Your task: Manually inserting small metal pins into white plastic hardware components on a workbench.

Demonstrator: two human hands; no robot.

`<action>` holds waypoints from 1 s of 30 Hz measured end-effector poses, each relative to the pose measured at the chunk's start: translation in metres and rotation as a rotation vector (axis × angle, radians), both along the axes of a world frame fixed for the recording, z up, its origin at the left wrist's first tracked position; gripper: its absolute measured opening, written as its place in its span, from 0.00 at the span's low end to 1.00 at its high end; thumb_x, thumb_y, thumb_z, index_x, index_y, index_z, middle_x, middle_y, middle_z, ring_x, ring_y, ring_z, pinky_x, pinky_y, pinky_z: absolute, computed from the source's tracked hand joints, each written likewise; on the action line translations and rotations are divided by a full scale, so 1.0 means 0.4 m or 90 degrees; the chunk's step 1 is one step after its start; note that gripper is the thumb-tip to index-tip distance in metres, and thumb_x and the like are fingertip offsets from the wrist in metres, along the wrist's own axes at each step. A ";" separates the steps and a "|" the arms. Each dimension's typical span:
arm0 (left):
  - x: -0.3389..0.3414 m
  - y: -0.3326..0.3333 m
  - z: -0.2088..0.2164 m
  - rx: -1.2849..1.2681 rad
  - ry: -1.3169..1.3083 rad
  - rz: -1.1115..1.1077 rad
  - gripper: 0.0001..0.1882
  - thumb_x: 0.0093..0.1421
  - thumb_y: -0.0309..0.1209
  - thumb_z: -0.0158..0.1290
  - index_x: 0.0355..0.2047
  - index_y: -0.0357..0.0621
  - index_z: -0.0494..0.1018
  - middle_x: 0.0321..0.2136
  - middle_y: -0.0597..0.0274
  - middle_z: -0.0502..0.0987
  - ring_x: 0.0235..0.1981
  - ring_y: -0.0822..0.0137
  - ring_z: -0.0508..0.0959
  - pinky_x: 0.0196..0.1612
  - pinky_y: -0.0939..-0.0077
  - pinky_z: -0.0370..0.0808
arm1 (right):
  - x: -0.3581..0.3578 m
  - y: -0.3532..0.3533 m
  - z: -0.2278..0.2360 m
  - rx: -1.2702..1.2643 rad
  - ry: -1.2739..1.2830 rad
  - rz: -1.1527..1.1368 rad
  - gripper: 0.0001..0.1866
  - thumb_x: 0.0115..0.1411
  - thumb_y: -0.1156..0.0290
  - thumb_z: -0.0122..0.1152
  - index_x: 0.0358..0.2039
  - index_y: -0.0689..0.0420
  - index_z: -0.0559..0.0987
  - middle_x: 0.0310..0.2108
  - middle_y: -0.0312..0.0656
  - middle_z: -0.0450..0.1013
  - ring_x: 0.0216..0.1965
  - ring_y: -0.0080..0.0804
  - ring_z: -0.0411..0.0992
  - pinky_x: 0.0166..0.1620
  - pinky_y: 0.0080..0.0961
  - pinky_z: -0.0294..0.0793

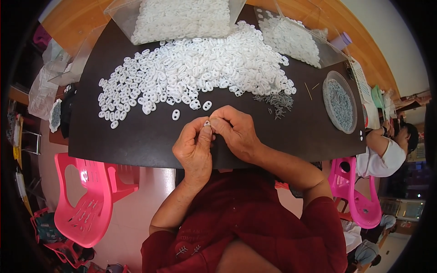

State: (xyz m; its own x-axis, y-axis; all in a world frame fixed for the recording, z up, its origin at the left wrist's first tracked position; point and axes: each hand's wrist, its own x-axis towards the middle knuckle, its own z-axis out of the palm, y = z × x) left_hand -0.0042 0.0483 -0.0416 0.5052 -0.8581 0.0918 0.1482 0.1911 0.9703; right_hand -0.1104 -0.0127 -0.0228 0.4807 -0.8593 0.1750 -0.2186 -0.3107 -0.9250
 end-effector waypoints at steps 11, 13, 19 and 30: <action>0.011 0.005 0.016 0.001 0.068 -0.034 0.10 0.60 0.23 0.51 0.42 0.35 0.73 0.25 0.68 0.74 0.24 0.81 0.71 0.25 0.90 0.68 | -0.026 -0.076 -0.006 -0.234 0.054 -0.040 0.08 0.56 0.78 0.55 0.37 0.60 0.76 0.28 0.39 0.73 0.31 0.28 0.71 0.34 0.22 0.70; 0.018 0.008 0.018 -0.014 0.070 -0.040 0.11 0.60 0.24 0.51 0.43 0.35 0.73 0.25 0.68 0.74 0.24 0.81 0.71 0.25 0.90 0.68 | -0.009 -0.094 -0.006 -0.396 0.215 -0.034 0.11 0.49 0.79 0.60 0.36 0.57 0.78 0.27 0.40 0.71 0.31 0.36 0.69 0.34 0.28 0.69; 0.054 0.026 0.027 -0.019 0.120 -0.036 0.12 0.60 0.23 0.51 0.44 0.33 0.72 0.26 0.63 0.75 0.25 0.78 0.73 0.26 0.87 0.70 | 0.012 -0.123 -0.028 -0.550 0.286 0.034 0.09 0.43 0.76 0.64 0.28 0.55 0.77 0.25 0.37 0.66 0.30 0.36 0.65 0.33 0.31 0.65; 0.059 0.017 0.037 0.012 0.168 -0.068 0.09 0.58 0.22 0.52 0.39 0.30 0.73 0.26 0.54 0.77 0.22 0.72 0.75 0.22 0.83 0.71 | -0.008 -0.103 0.001 -0.139 0.100 0.042 0.07 0.49 0.78 0.62 0.30 0.58 0.76 0.25 0.37 0.72 0.27 0.28 0.70 0.31 0.22 0.68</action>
